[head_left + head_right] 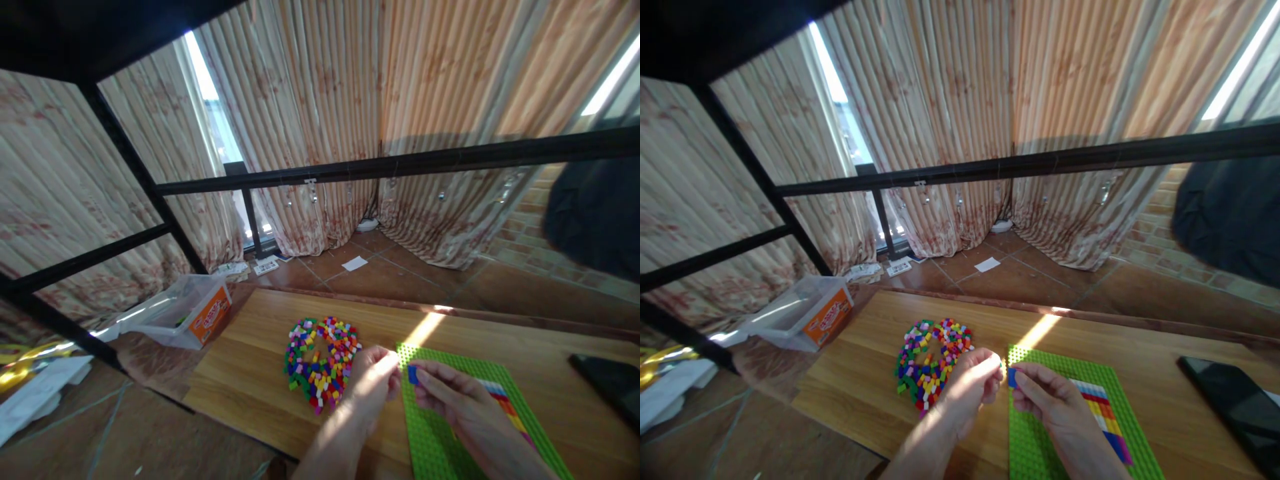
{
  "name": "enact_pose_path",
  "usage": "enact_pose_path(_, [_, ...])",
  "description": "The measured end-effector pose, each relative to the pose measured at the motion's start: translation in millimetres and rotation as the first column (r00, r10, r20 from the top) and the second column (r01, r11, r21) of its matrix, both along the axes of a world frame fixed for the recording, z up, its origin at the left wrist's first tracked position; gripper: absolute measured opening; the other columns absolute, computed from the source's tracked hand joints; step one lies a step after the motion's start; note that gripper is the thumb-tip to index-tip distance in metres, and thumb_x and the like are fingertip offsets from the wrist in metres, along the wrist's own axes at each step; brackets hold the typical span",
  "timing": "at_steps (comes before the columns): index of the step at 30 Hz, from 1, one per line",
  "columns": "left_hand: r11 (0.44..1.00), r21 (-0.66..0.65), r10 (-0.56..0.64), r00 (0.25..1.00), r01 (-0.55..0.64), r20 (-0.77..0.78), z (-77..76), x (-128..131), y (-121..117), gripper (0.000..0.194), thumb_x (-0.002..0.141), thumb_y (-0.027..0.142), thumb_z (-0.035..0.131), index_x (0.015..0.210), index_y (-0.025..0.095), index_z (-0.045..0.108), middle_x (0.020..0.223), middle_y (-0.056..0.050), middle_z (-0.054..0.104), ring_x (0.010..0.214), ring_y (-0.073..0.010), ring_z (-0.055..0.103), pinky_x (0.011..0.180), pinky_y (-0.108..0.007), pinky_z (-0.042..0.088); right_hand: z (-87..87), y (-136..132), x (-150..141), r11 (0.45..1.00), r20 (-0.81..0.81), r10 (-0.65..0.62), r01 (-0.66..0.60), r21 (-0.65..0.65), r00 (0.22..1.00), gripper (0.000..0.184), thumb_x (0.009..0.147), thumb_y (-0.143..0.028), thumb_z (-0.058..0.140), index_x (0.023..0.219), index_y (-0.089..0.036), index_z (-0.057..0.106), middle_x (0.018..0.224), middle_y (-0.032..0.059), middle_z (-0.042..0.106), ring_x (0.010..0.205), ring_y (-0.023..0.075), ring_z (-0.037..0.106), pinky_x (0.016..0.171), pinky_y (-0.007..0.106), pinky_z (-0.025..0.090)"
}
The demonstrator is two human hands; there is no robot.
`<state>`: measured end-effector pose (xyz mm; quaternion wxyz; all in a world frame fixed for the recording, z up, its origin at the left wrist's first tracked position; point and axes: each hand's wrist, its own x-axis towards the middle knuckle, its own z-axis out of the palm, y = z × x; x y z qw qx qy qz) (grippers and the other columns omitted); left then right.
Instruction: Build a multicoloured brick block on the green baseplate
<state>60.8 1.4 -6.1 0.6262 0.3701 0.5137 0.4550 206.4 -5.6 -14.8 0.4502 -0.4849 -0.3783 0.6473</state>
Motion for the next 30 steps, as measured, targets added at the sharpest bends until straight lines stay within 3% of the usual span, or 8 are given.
enact_pose_path(3, [0.980, 0.182, 0.139, 0.920, -0.075, -0.366, -0.5, -23.7, 6.0, 0.012, 0.079, 0.024, 0.049, 0.069, 0.019, 0.052, 0.060, 0.000, 0.054, 0.052, -0.0116, 0.049, 0.053, -0.023, 0.033, -0.3, 1.6, 2.7, 0.997, 0.021, -0.066, 0.066, -0.038, 0.998, 0.035, 0.048, -0.043, 0.084, 0.075, -0.022, 0.076, 0.077, 0.0052, 0.071, 0.066, 0.0171, 0.062, 0.062, 0.027, 0.055])
enact_pose_path(5, [0.933, 0.354, 0.286, 0.717, -0.059, -0.636, -0.2, -46.0, 9.8, 0.013, 0.079, 0.020, 0.049, 0.068, 0.020, 0.055, 0.061, -0.002, 0.057, 0.059, -0.0146, 0.052, 0.060, -0.026, 0.036, 1.2, 2.3, 4.2, 0.993, 0.026, -0.093, 0.094, -0.071, 0.995, 0.036, 0.042, -0.042, 0.086, 0.071, -0.023, 0.076, 0.073, 0.0051, 0.071, 0.063, 0.0172, 0.063, 0.060, 0.026, 0.055])
enact_pose_path(8, [0.922, 0.383, 0.336, 0.623, -0.063, -0.706, 0.0, -76.9, 13.0, 0.016, 0.075, 0.012, 0.050, 0.062, 0.020, 0.055, 0.063, -0.003, 0.058, 0.064, -0.0163, 0.053, 0.065, -0.027, 0.035, 4.0, 2.2, 4.4, 0.991, 0.043, -0.101, 0.104, -0.089, 0.994, 0.037, 0.039, -0.041, 0.087, 0.069, -0.023, 0.076, 0.072, 0.0058, 0.071, 0.063, 0.0179, 0.063, 0.059, 0.025, 0.056])
enact_pose_path(15, [0.931, 0.357, 0.335, 0.583, -0.081, -0.740, -4.7, -112.6, 13.1, 0.019, 0.073, 0.010, 0.051, 0.062, 0.020, 0.063, 0.061, -0.002, 0.059, 0.066, -0.0168, 0.053, 0.067, -0.027, 0.035, 1.6, 0.0, 1.6, 1.000, 0.107, -0.010, 0.013, -0.025, 0.994, 0.031, 0.049, -0.043, 0.083, 0.071, -0.022, 0.075, 0.072, 0.0065, 0.069, 0.066, 0.0199, 0.063, 0.061, 0.029, 0.056])
enact_pose_path(21, [0.933, 0.358, 0.296, 0.657, -0.042, -0.694, 3.4, -105.4, 8.3, 0.022, 0.081, 0.024, 0.050, 0.065, 0.019, 0.065, 0.063, -0.002, 0.060, 0.063, -0.0147, 0.053, 0.060, -0.023, 0.036, -0.7, -0.1, -7.0, 0.999, 0.087, 0.020, -0.023, 0.027, 0.996, 0.038, 0.050, -0.045, 0.083, 0.077, -0.019, 0.075, 0.075, 0.0066, 0.070, 0.066, 0.0189, 0.062, 0.061, 0.030, 0.054])
enact_pose_path(23, [0.945, 0.326, 0.202, 0.745, 0.022, -0.636, 6.4, -85.6, 4.0, 0.027, 0.081, 0.035, 0.053, 0.063, 0.018, 0.063, 0.060, 0.000, 0.059, 0.056, -0.0128, 0.051, 0.054, -0.022, 0.035, -0.7, 0.2, -11.1, 0.998, 0.088, 0.005, -0.010, 0.060, 0.996, 0.040, 0.052, -0.047, 0.082, 0.079, -0.019, 0.074, 0.072, 0.0052, 0.069, 0.063, 0.0171, 0.060, 0.058, 0.029, 0.051])
enact_pose_path(26, [0.985, 0.139, -0.055, 0.946, 0.104, -0.318, 7.3, -49.9, -4.3, 0.031, 0.078, 0.047, 0.056, 0.077, 0.017, 0.064, 0.067, -0.002, 0.062, 0.049, -0.0105, 0.049, 0.047, -0.022, 0.033, -2.0, 1.2, -14.5, 0.995, 0.086, -0.007, -0.002, 0.101, 0.996, 0.039, 0.056, -0.049, 0.079, 0.080, -0.019, 0.073, 0.069, 0.0035, 0.068, 0.061, 0.0154, 0.058, 0.055, 0.027, 0.048])
enact_pose_path(30, [0.970, 0.144, -0.172, 0.971, 0.196, -0.166, 3.4, -19.3, -10.5, 0.027, 0.075, 0.042, 0.060, 0.075, 0.015, 0.060, 0.067, -0.003, 0.062, 0.053, -0.0101, 0.052, 0.047, -0.020, 0.034, -5.2, 1.9, -13.9, 0.994, 0.063, 0.015, -0.022, 0.108, 0.998, 0.036, 0.061, -0.047, 0.077, 0.083, -0.019, 0.072, 0.068, 0.0027, 0.067, 0.061, 0.0145, 0.057, 0.057, 0.026, 0.047])
